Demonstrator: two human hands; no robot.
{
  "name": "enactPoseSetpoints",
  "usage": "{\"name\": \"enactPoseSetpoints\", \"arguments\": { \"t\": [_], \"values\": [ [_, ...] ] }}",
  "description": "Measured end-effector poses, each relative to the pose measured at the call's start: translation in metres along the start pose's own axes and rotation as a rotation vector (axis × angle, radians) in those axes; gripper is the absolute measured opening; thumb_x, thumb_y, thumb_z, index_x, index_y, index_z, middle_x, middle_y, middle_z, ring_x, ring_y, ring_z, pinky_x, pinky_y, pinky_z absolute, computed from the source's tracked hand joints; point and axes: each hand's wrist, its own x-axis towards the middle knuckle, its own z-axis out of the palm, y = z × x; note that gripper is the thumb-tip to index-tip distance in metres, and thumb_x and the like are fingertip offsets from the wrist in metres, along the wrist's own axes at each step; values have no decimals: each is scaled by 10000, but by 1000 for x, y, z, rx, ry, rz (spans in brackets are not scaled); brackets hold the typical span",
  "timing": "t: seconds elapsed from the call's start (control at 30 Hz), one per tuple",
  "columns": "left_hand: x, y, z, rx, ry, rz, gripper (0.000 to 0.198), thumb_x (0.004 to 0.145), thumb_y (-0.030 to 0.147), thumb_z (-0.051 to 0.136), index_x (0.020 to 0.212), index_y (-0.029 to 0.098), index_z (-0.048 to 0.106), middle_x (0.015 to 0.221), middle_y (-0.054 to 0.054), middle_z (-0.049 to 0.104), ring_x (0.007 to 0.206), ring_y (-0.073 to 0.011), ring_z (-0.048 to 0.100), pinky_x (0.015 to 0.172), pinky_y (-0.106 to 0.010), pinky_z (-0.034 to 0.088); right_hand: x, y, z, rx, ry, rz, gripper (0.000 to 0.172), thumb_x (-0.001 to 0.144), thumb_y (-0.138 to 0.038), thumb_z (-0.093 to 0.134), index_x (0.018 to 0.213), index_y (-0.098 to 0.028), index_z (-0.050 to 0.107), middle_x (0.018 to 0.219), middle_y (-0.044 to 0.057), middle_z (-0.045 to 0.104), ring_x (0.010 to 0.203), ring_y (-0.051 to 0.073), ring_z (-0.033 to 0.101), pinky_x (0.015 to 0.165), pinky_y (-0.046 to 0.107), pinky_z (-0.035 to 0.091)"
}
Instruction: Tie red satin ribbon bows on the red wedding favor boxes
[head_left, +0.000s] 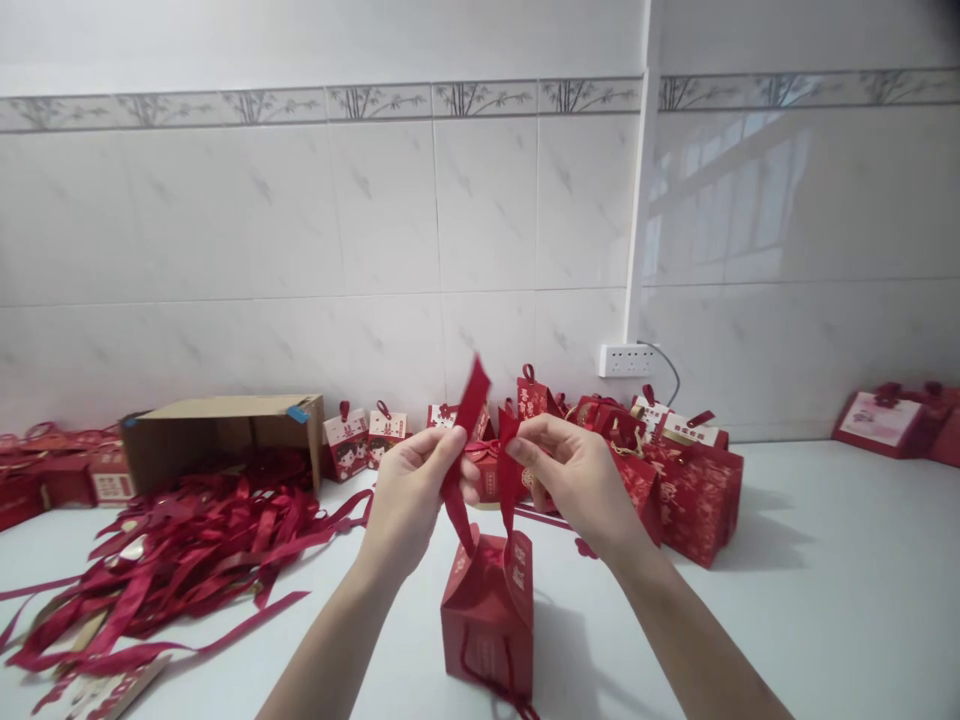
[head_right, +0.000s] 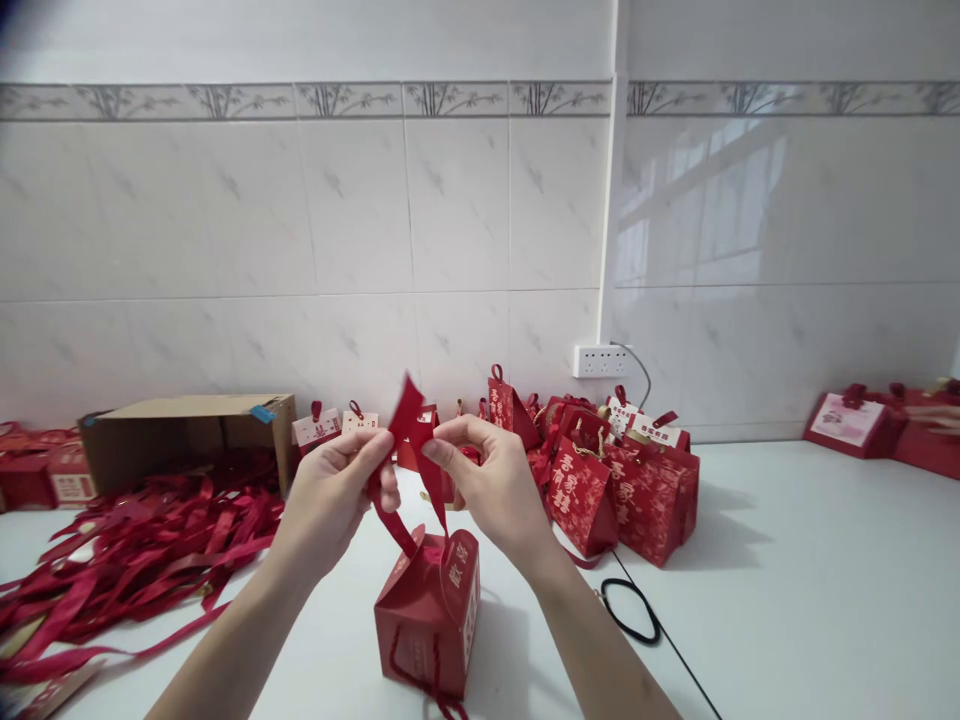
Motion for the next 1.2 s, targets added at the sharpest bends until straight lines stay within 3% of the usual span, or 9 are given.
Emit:
{"name": "enactPoseSetpoints", "arguments": {
  "t": [0.13,0.27,0.37,0.57,0.83,0.93,1.0,1.1,1.2],
  "values": [
    [-7,3,6,192,-33,57,223,771,367,611,777,146,583,514,24,598,402,-82,551,430,-171,455,-2,-2,1,19,-8,-58,253,676,-410,701,721,-173,626,533,-55,491,372,45,426,345,166,378],
    [-14,7,12,392,-22,179,200,777,342,603,801,143,611,688,-18,660,561,-115,636,509,-182,495,-4,-4,2,16,2,-90,222,715,-395,670,732,-175,645,534,-43,523,372,38,399,340,157,358],
    [-16,8,13,440,-86,187,196,793,336,580,844,152,622,770,-31,670,652,-132,654,568,-196,512,-4,-4,2,-10,42,-103,212,724,-388,663,743,-177,655,570,-27,563,374,35,389,323,155,320],
    [-19,5,14,441,-183,63,231,765,359,609,884,163,583,608,-4,632,547,-123,594,454,-192,460,-7,-5,2,-69,103,-190,160,735,-347,663,737,-187,660,635,-14,600,424,40,426,341,155,308],
    [-13,4,9,535,-95,229,220,824,359,537,872,163,626,516,37,520,467,-65,468,444,-168,375,-8,-7,0,33,14,-237,86,751,-300,661,731,-217,666,665,-35,592,420,24,397,365,161,325],
    [-11,6,7,515,-63,236,246,841,358,505,892,154,634,480,49,461,435,-58,401,413,-171,324,-7,-6,0,49,25,-247,54,733,-281,679,722,-232,659,660,-33,569,514,58,487,388,162,357],
    [-12,8,7,525,-70,235,232,833,340,517,894,151,637,494,44,456,449,-62,398,416,-176,323,-7,-6,1,39,35,-262,78,725,-304,682,715,-230,658,758,-4,566,649,100,550,405,169,393],
    [-17,11,10,552,-170,246,177,826,276,512,829,149,635,553,25,474,508,-74,435,455,-184,356,-7,-3,2,-4,81,-286,123,716,-349,681,717,-226,665,963,38,518,781,139,564,424,190,439],
    [-22,12,13,568,-262,255,147,805,263,531,761,145,607,622,6,506,541,-78,447,475,-191,372,-6,-1,3,-70,132,-304,128,722,-357,673,729,-230,663,1043,50,484,869,163,556,481,208,473]
  ]
}}
